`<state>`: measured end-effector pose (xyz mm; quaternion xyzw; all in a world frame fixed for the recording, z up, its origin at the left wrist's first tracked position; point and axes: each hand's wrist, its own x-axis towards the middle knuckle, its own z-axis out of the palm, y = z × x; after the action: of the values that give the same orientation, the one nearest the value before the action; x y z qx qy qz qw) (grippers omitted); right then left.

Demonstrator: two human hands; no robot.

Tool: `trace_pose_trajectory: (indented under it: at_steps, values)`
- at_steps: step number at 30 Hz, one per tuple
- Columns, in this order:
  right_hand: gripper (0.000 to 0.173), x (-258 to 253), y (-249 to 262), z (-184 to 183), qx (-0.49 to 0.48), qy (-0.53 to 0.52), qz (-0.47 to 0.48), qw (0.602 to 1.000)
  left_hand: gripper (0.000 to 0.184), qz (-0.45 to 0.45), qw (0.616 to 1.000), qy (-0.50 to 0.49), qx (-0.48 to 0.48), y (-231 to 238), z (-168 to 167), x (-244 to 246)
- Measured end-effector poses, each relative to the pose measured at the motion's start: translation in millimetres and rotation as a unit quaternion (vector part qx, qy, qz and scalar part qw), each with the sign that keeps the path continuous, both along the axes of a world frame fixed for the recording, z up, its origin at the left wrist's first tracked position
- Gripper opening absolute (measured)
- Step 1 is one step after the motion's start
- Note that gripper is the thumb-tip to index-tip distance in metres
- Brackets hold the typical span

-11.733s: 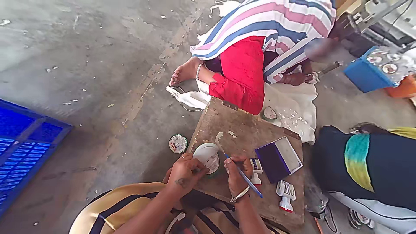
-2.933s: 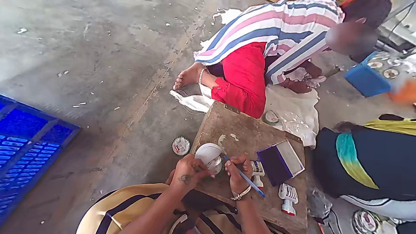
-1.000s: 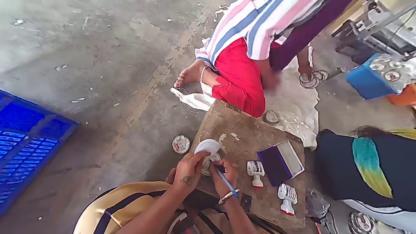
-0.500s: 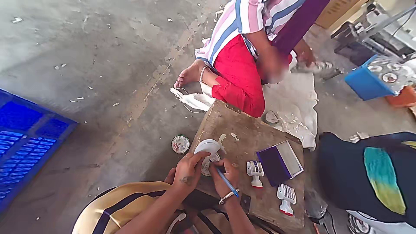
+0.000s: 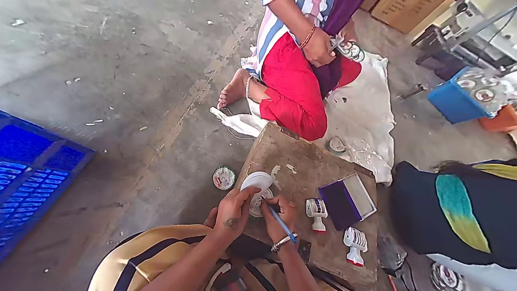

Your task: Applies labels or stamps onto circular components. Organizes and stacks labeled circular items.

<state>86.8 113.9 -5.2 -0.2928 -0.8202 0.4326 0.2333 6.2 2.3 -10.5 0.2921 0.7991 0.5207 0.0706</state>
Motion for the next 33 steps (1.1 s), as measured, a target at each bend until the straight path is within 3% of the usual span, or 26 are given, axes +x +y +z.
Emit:
trace_pose_trajectory:
  at_steps: [22, 25, 28, 31, 33]
  values:
    - [0.008, -0.7, -0.6, -2.7, -0.014, 0.020, -0.019, 1.000, 0.029, -0.010, 1.000, 0.018, -0.021, -1.3, 2.4, 0.4]
    - [0.005, -0.9, -0.1, -1.3, -0.049, 0.091, -0.047, 0.994, 0.026, -0.078, 0.996, 0.024, -0.020, -10.0, 3.5, -6.0]
    - [0.008, 2.4, 2.2, -2.9, -0.098, 0.162, -0.076, 0.979, 0.038, -0.154, 0.985, 0.080, -0.006, -18.0, -2.9, -10.0]
    - [0.013, 3.6, 3.4, -0.9, -0.134, 0.176, -0.092, 0.971, 0.018, -0.167, 0.979, 0.115, 0.002, -17.8, -6.2, -10.4]
    - [0.014, 3.4, 2.7, 2.0, -0.154, 0.173, -0.100, 0.968, 0.015, -0.163, 0.980, 0.112, 0.005, -16.7, -5.6, -9.9]
